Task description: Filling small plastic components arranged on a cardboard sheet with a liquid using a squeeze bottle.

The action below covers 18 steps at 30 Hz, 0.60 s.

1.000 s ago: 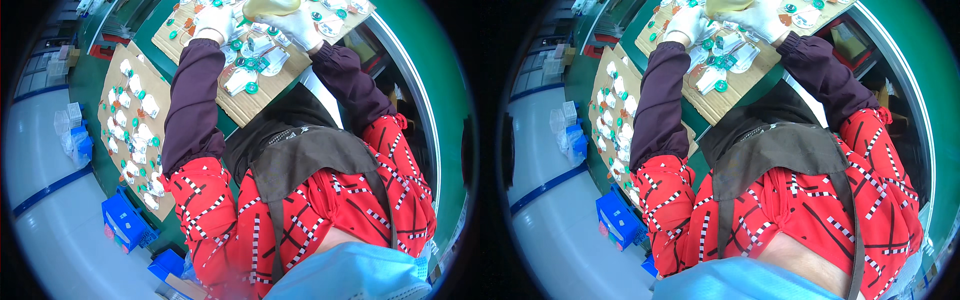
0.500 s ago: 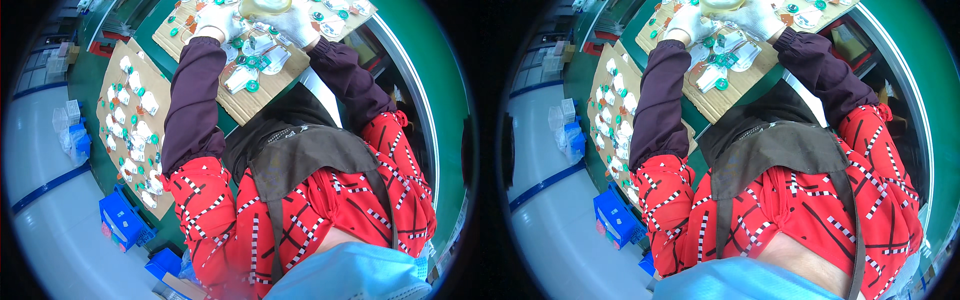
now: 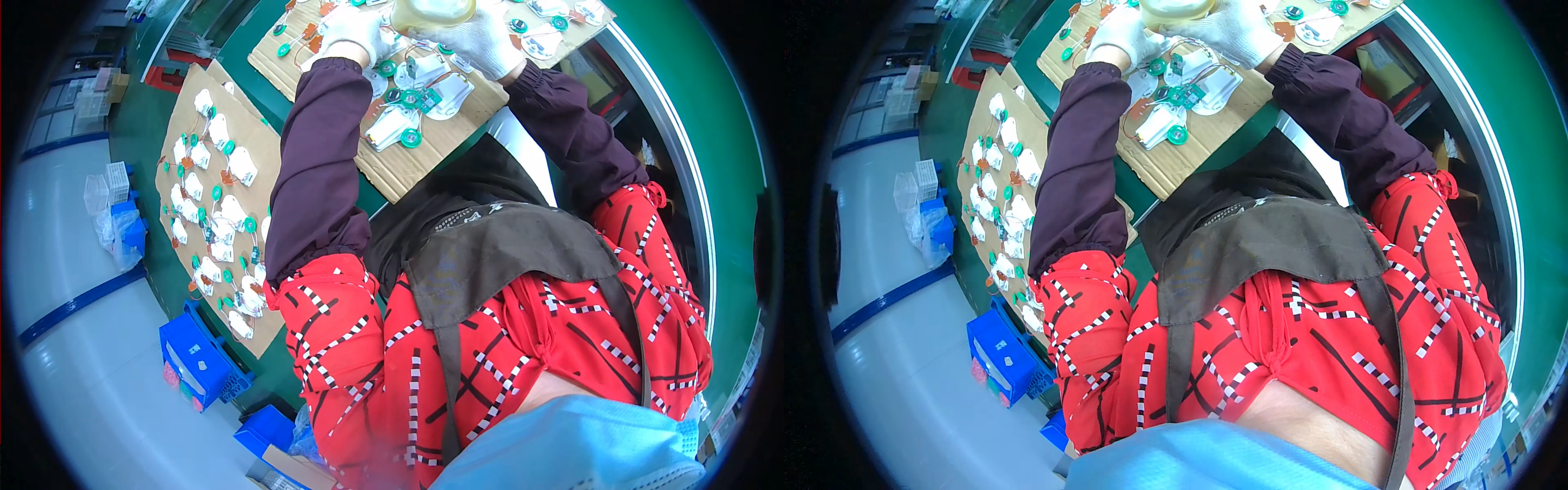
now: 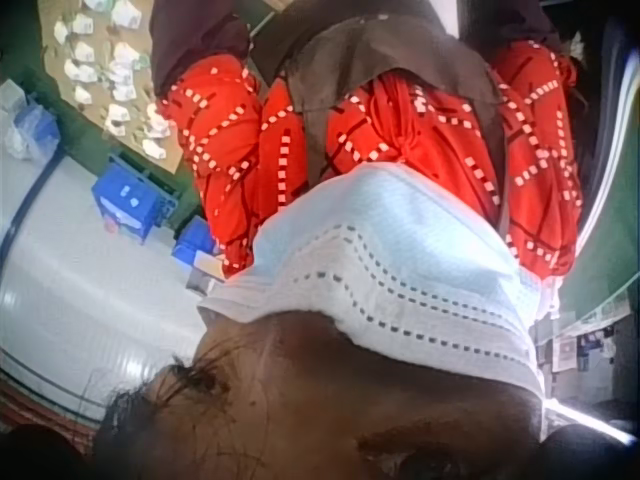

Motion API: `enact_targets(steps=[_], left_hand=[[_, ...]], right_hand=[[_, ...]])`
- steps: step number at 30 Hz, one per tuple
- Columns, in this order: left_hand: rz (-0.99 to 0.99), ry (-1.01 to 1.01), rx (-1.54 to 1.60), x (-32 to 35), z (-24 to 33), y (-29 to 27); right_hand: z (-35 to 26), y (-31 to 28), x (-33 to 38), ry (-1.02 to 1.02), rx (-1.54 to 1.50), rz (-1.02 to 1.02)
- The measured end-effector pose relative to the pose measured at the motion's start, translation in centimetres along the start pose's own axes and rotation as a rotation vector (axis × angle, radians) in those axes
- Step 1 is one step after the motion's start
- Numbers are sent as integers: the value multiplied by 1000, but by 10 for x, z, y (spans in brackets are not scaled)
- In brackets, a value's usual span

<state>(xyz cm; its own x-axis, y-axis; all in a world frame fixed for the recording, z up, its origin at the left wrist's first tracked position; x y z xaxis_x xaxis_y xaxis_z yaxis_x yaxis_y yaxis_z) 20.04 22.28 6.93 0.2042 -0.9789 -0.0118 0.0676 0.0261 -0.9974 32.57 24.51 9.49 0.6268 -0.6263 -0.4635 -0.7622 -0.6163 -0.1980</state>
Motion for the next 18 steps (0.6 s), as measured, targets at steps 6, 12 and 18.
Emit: enact_targets(steps=[6, 12, 18], left_hand=[[22, -14, 63, 8, 6, -13], [80, 21, 45, 10, 3, -7], [-40, 20, -20, 9, 10, -6]], right_hand=[[7, -11, 9, 20, -295, 73], [-3, -22, 10, -68, -1, 133], [-21, -40, 13, -208, 54, 315]])
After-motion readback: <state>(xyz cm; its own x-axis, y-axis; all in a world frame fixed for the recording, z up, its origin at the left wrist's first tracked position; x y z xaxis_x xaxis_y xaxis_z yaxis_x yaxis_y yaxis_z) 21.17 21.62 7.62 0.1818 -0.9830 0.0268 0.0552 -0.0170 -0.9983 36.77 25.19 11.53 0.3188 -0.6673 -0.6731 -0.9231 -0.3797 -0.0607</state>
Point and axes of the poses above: each hand's wrist, its own x-axis away from the middle knuckle, its own y-axis out of the palm, z = x × y, the point moved 10 cm from there along -x, towards the middle knuckle, and after that the axes turned 11 degrees about x, right-handed, at the moved point
